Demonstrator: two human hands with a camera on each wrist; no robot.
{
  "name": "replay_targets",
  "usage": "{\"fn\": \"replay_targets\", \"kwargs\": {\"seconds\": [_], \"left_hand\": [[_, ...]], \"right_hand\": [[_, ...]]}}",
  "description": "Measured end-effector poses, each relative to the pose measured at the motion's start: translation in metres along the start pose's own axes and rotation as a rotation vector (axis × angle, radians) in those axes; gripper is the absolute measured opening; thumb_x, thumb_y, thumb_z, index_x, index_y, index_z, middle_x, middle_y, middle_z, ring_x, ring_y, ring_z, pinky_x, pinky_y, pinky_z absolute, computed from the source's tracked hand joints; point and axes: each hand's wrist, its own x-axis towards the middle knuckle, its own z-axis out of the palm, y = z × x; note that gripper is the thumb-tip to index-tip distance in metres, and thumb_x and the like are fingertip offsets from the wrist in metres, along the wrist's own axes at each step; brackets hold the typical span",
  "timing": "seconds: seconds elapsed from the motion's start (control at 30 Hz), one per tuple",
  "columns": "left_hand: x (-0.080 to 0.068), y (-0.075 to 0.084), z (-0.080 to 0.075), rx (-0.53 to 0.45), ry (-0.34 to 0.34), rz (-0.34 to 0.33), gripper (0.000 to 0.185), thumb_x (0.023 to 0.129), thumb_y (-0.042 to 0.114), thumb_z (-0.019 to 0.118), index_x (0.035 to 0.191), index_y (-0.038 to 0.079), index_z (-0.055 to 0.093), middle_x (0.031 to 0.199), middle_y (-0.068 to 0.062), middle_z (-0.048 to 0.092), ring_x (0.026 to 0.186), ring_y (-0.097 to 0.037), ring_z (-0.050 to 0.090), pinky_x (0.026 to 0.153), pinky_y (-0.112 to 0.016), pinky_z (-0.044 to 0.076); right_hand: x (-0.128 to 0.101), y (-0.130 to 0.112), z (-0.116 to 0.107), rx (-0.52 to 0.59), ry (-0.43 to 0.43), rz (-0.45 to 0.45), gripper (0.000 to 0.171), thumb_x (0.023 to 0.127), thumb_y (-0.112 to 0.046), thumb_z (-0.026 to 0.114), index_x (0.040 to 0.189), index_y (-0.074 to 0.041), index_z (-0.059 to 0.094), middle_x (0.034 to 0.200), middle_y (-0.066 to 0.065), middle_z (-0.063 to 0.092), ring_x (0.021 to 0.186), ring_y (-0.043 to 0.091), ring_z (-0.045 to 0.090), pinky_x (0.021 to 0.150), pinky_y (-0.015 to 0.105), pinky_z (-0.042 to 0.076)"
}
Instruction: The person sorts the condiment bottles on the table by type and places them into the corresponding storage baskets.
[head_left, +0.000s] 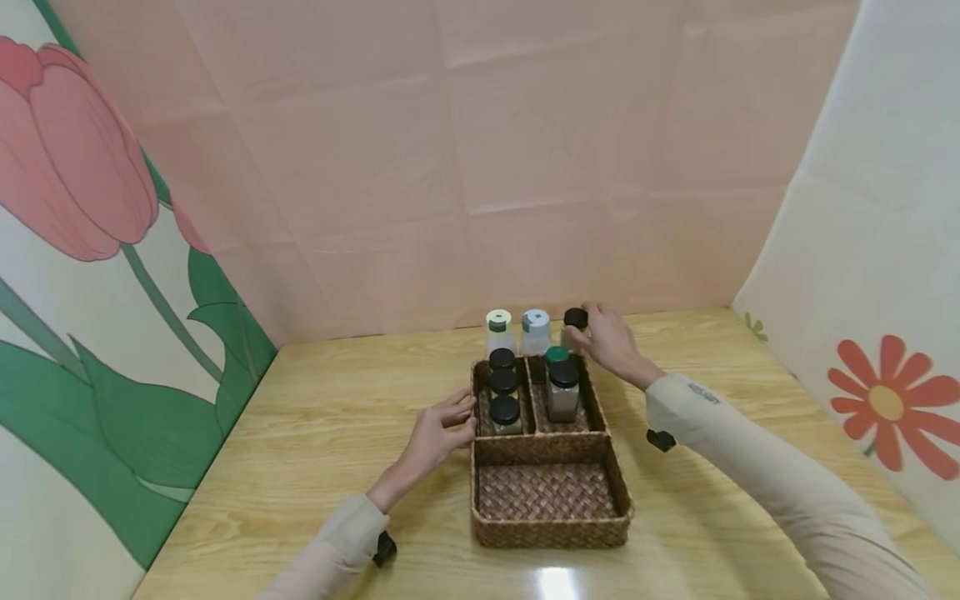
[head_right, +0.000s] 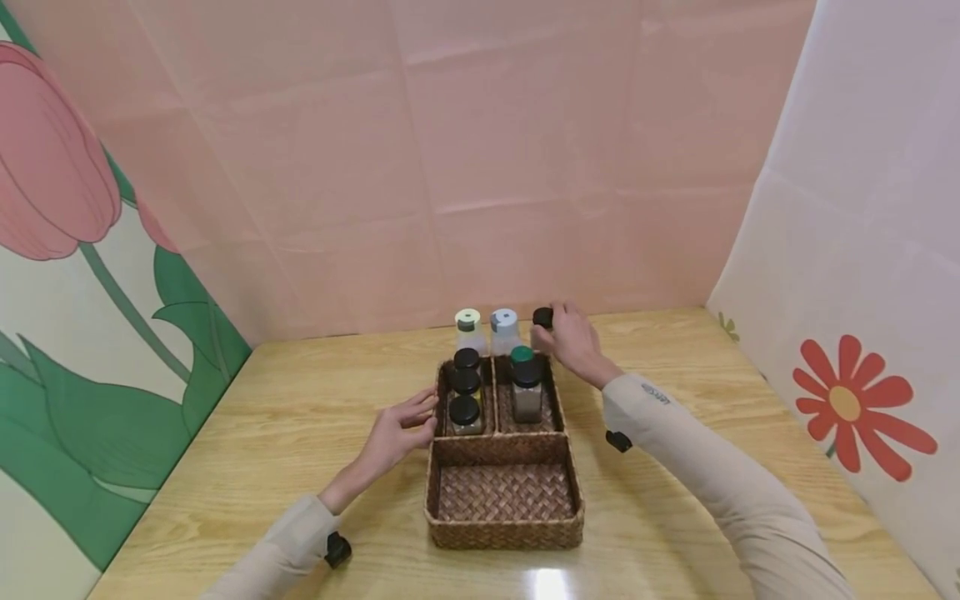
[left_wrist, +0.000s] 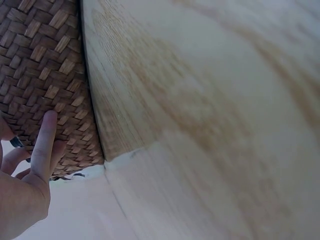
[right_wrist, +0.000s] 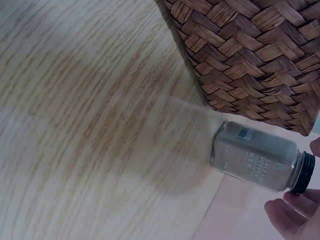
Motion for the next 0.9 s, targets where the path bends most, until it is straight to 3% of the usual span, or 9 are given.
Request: {"fn": "replay_targets", "kwargs": {"seconds": [0.2,0.37,0.6,0.73,0.9], "left_hand": [[0.004,-0.022,0.001,0.012,0.022,0.021,0.036,0.092,-0.006,0.062,0.127,-0.013,0.058,0.143,-0.022,0.049,0.105,-0.036,0.067,0.072,-0.024,0.059],[0.004,-0.023,0.000,0.019,0.025,0.034,0.037,0.092,-0.001,0.064,0.128,-0.010,0.060,0.144,-0.017,0.050,0.104,-0.031,0.068,0.074,-0.025,0.059],[0.003,-0.021,0.002,0.016,0.015,0.028,0.036,0.093,-0.004,0.063,0.128,-0.011,0.059,0.144,-0.021,0.049,0.105,-0.034,0.067,0.073,-0.023,0.058],[0.002,-0.013,0.002,0.018,0.009,0.029,0.036,0.093,-0.008,0.061,0.127,-0.017,0.055,0.143,-0.027,0.046,0.106,-0.042,0.065,0.073,-0.023,0.058],[-0.002,0.012,-0.002,0.003,-0.009,0.010,0.036,0.093,-0.008,0.059,0.127,-0.018,0.054,0.143,-0.029,0.045,0.108,-0.045,0.063,0.073,-0.023,0.059]], "right_hand": [[0.001,0.000,0.003,0.004,-0.019,-0.003,0.059,0.098,-0.027,0.064,0.137,0.013,0.045,0.121,0.035,0.053,0.094,0.049,0.060,0.072,0.060,0.053],[0.003,0.001,0.007,0.013,-0.034,0.018,0.059,0.098,-0.029,0.064,0.138,0.010,0.044,0.116,0.031,0.055,0.085,0.047,0.062,0.064,0.057,0.053],[0.004,0.005,0.012,0.017,-0.017,0.027,0.056,0.099,-0.026,0.063,0.137,0.010,0.045,0.121,0.033,0.052,0.090,0.049,0.060,0.069,0.059,0.053],[0.004,0.007,0.015,0.028,0.003,-0.003,0.053,0.099,-0.023,0.062,0.136,0.011,0.045,0.123,0.035,0.051,0.094,0.051,0.059,0.073,0.062,0.052],[0.004,0.008,0.016,0.043,0.009,-0.021,0.050,0.100,-0.022,0.061,0.136,0.009,0.046,0.125,0.035,0.049,0.096,0.051,0.058,0.075,0.063,0.052]]}}
